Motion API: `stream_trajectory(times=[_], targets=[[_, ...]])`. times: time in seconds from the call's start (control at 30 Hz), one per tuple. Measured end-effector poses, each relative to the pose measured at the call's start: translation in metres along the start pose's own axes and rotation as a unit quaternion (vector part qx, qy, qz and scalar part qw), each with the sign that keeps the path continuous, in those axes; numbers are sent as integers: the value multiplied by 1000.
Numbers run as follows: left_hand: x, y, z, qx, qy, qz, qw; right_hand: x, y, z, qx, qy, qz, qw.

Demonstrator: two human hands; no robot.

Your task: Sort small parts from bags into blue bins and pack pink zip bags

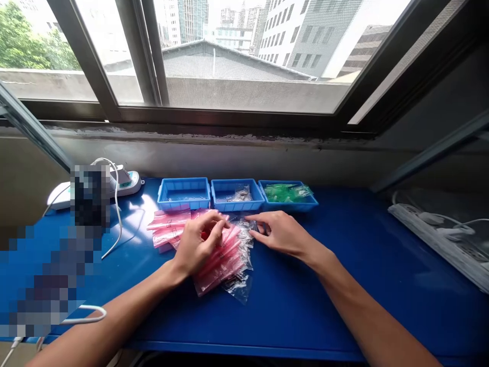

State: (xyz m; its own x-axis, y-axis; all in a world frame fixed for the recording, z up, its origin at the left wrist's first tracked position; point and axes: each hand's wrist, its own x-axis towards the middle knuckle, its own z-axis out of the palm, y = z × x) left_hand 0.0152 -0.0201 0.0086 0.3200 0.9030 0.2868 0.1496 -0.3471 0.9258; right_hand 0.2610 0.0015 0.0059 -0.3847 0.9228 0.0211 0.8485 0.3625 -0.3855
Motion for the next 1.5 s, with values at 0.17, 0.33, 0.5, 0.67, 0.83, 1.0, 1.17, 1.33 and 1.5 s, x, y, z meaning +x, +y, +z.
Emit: stream_trajectory(times=[0.17,0.33,0.5,0.67,0.83,1.0,1.17,1.33,1.5], targets=[[-1,-1,0,-5,-2,-10,1000,0,2,1,10,66,-15,998],[-1,-1,0,0,0,-14,1000,-2,-8,1,177,209,-15,962],[-1,-2,1,-30,16,-57,998,-2,-25,10,463,167,38,870],[0,3,1,-45,6,-69,997,-3,-40,18,561,120,27,818],[-1,4,2,-17,14,-48,999,-5,-46,25,567,82,7,820],[0,3,1,-1,20,-48,999,-8,-49,25,509,116,-9,853],[1,2,0,-1,16,-53,998,-10,-51,25,462,148,-10,874],[0,0,1,10,20,-41,999,-10,-48,29,458,169,2,873],[-2,1,0,25,29,-13,999,-11,-49,28,480,168,-19,861]])
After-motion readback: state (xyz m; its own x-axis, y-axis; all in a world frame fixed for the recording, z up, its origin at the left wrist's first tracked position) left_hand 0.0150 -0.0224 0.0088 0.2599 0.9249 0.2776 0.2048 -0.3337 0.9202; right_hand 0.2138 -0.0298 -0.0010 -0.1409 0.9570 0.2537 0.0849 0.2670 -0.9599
